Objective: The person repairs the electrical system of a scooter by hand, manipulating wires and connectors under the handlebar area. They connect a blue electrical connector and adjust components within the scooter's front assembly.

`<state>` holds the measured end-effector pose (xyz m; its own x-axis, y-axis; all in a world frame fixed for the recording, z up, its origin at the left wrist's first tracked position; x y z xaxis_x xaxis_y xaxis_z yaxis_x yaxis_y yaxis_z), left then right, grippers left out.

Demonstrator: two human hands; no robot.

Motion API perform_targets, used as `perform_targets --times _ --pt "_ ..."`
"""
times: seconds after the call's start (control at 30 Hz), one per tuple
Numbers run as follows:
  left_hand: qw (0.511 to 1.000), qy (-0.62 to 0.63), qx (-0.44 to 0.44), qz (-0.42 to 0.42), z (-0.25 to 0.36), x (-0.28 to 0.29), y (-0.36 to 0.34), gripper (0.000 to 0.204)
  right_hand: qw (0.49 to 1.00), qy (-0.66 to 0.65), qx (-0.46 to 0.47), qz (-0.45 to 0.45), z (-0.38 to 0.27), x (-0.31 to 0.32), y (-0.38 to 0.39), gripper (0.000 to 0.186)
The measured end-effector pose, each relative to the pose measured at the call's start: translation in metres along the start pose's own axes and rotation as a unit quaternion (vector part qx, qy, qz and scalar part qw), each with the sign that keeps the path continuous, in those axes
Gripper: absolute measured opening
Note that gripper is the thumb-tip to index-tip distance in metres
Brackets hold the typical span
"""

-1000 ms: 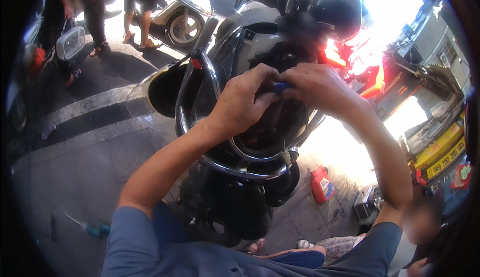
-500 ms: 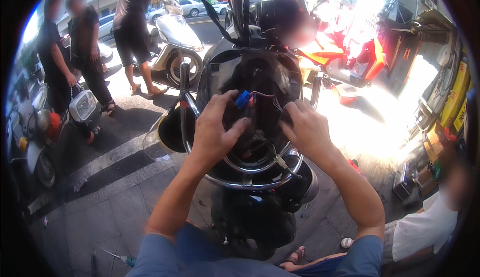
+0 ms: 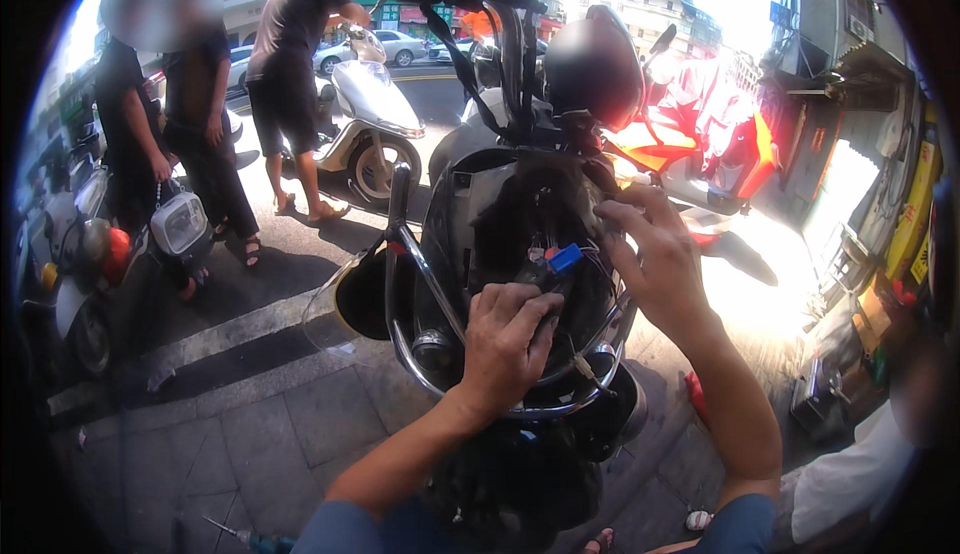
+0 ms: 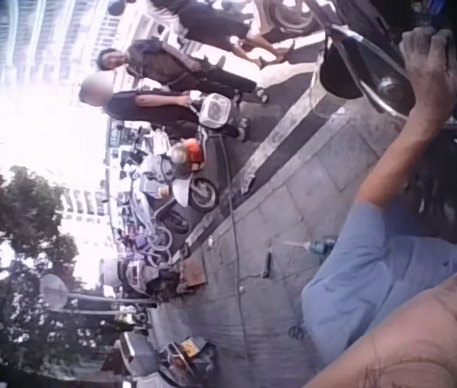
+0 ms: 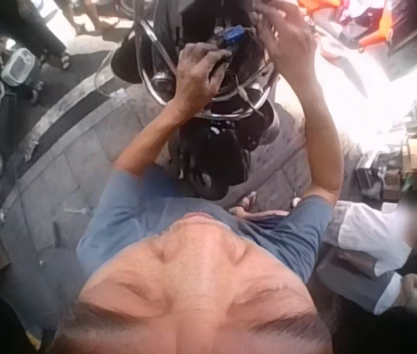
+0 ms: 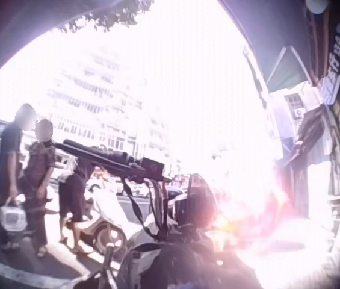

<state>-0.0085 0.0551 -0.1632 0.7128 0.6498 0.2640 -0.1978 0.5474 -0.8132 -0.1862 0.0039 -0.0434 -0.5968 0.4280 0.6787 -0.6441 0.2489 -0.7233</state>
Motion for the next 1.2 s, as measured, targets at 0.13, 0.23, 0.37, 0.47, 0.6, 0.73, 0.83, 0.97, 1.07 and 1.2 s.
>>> perform_targets --times 0.13,0.23,0.37,0.47,0.6,0.73,0.83,0.97,1.07,1.2 --pt "0.997 0.074 -0.005 0.020 -0.010 -0.006 0.002 0.028 0.992 -0.069 0.081 -0.068 -0.003 -0.007 -0.020 0.028" --pt "0.985 0.157 0.075 0.006 -0.017 -0.001 0.002 0.028 0.983 -0.084 0.088 -0.138 0.009 -0.011 -0.015 0.023" --pt "0.953 0.219 0.204 -0.051 -0.024 0.007 -0.014 0.052 0.977 -0.179 0.082 -0.086 0.018 -0.018 -0.001 0.021" --pt "0.921 0.223 0.293 -0.131 -0.006 0.017 -0.045 0.058 0.972 -0.176 0.156 -0.028 0.024 -0.024 0.002 0.022" --pt "0.901 0.164 0.369 -0.159 -0.006 0.010 -0.062 0.049 0.966 -0.121 0.226 0.030 0.019 -0.024 0.011 0.032" --pt "0.856 0.112 0.484 -0.141 0.011 0.001 -0.072 0.042 0.966 -0.220 0.134 0.006 0.017 -0.020 0.027 0.032" --pt "0.821 0.083 0.548 -0.136 0.015 -0.002 -0.082 0.041 0.946 -0.324 0.019 0.008 0.026 0.004 0.034 0.027" --pt "0.756 0.177 0.627 -0.069 0.024 -0.004 -0.081 0.026 0.789 -0.458 -0.407 0.041 0.048 0.013 0.065 0.011" --pt "0.717 0.228 0.658 -0.039 0.035 0.003 -0.082 0.021 0.771 -0.453 -0.447 0.035 0.057 0.015 0.059 0.013" --pt "0.707 0.265 0.655 -0.009 0.040 0.006 -0.089 0.014 0.876 -0.336 -0.332 -0.094 0.042 0.010 0.039 0.029"
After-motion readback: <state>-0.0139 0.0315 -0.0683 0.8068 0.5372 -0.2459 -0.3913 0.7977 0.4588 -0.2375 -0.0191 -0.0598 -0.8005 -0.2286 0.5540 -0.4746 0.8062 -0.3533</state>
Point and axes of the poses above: each hand's wrist, its own y-axis away from the middle knuckle, its own x-axis out of the back of the hand, z = x × y, the point moved 1 cm from there along -y, towards the middle knuckle, and after that the axes turned 14 degrees about x, right-handed, at the moved point
